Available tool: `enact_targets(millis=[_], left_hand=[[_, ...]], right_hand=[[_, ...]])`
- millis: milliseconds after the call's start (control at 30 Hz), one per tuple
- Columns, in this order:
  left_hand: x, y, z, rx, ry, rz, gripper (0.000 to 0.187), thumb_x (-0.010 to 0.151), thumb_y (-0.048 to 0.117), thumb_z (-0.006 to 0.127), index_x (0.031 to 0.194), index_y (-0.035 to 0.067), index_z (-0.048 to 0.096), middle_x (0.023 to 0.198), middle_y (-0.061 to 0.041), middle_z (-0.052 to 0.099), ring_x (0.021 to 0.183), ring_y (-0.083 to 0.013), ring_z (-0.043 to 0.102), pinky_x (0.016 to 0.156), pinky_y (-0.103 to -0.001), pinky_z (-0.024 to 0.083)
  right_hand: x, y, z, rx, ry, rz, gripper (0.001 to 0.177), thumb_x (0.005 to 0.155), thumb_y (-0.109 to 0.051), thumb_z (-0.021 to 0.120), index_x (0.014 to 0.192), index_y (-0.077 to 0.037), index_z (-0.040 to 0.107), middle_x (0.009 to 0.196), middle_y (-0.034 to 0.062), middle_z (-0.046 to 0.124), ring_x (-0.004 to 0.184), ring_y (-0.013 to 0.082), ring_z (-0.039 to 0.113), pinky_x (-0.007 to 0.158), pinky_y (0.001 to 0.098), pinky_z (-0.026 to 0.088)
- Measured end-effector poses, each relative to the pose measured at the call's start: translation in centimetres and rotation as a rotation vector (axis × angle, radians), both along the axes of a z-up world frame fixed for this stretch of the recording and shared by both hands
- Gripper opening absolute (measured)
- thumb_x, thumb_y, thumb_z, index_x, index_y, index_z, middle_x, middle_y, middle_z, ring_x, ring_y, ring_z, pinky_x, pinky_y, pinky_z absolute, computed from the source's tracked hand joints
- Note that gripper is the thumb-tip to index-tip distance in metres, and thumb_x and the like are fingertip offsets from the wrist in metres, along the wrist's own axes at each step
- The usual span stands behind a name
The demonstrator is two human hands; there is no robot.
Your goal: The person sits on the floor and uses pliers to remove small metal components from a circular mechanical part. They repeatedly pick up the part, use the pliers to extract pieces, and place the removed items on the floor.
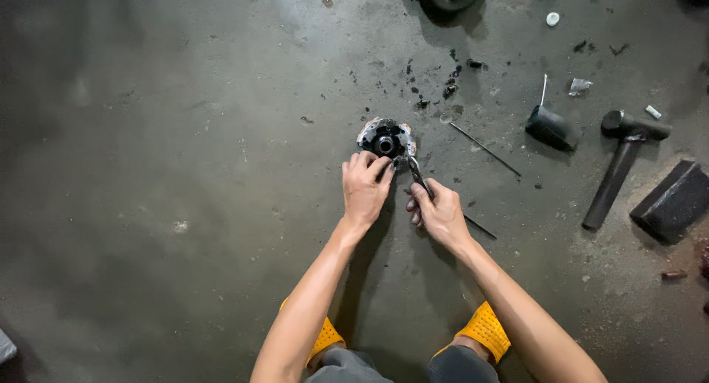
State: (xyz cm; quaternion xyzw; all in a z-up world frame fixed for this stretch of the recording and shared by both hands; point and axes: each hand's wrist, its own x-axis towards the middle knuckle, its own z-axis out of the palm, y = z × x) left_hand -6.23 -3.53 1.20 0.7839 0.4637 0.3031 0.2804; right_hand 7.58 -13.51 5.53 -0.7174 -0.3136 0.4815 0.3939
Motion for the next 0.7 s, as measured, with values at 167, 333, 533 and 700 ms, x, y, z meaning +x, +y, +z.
enact_targets(millis=[167, 333, 533, 700], left_hand=[[-0.1, 0.1, -0.5, 0.135, 0.105, -0.043, 0.006, 0.09, 0.02, 0.074, 0.093, 0.019, 0.069, 0.087, 0.0, 0.055, 0.081, -0.0213, 0.057, 0.074, -0.036, 0.043], [-0.2, 0.0, -0.8, 0.142, 0.096, -0.046, 0.006, 0.09, 0.02, 0.074, 0.094, 0.019, 0.069, 0.087, 0.0, 0.056, 0.081, -0.021, 0.058, 0.075, -0.035, 0.043], [0.4, 1.6, -0.7, 0.196, 0.124, -0.121, 0.016, 0.085, 0.016, 0.077, 0.098, 0.019, 0.067, 0.09, 0.0, 0.055, 0.085, -0.0218, 0.058, 0.076, -0.037, 0.043], [5.8, 7.2, 3.3, 0.314, 0.187, -0.252, 0.03, 0.09, 0.008, 0.07, 0.118, 0.012, 0.062, 0.103, -0.006, 0.055, 0.092, -0.026, 0.057, 0.073, -0.039, 0.046]], right_hand=[[-0.9, 1.5, 3.9, 0.081, -0.238, 0.033, 0.029, 0.107, -0.012, 0.052, 0.082, -0.001, 0.064, 0.055, 0.0125, 0.068, 0.044, 0.0267, 0.066, 0.042, 0.0373, 0.052], [-0.7, 2.0, 1.5, 0.316, -0.557, 0.011, 0.021, 0.109, -0.011, 0.051, 0.091, -0.007, 0.06, 0.056, 0.0078, 0.065, 0.051, 0.0299, 0.067, 0.051, 0.0401, 0.052], [3.3, 3.7, 4.6, 0.095, -0.308, 0.025, 0.023, 0.106, -0.009, 0.052, 0.094, -0.002, 0.07, 0.06, 0.0121, 0.067, 0.05, 0.0243, 0.065, 0.044, 0.0376, 0.05], [8.5, 3.7, 4.5, 0.292, 0.129, -0.298, 0.012, 0.111, -0.007, 0.045, 0.115, 0.0, 0.053, 0.071, 0.0172, 0.061, 0.041, 0.0177, 0.052, 0.028, 0.0258, 0.038]])
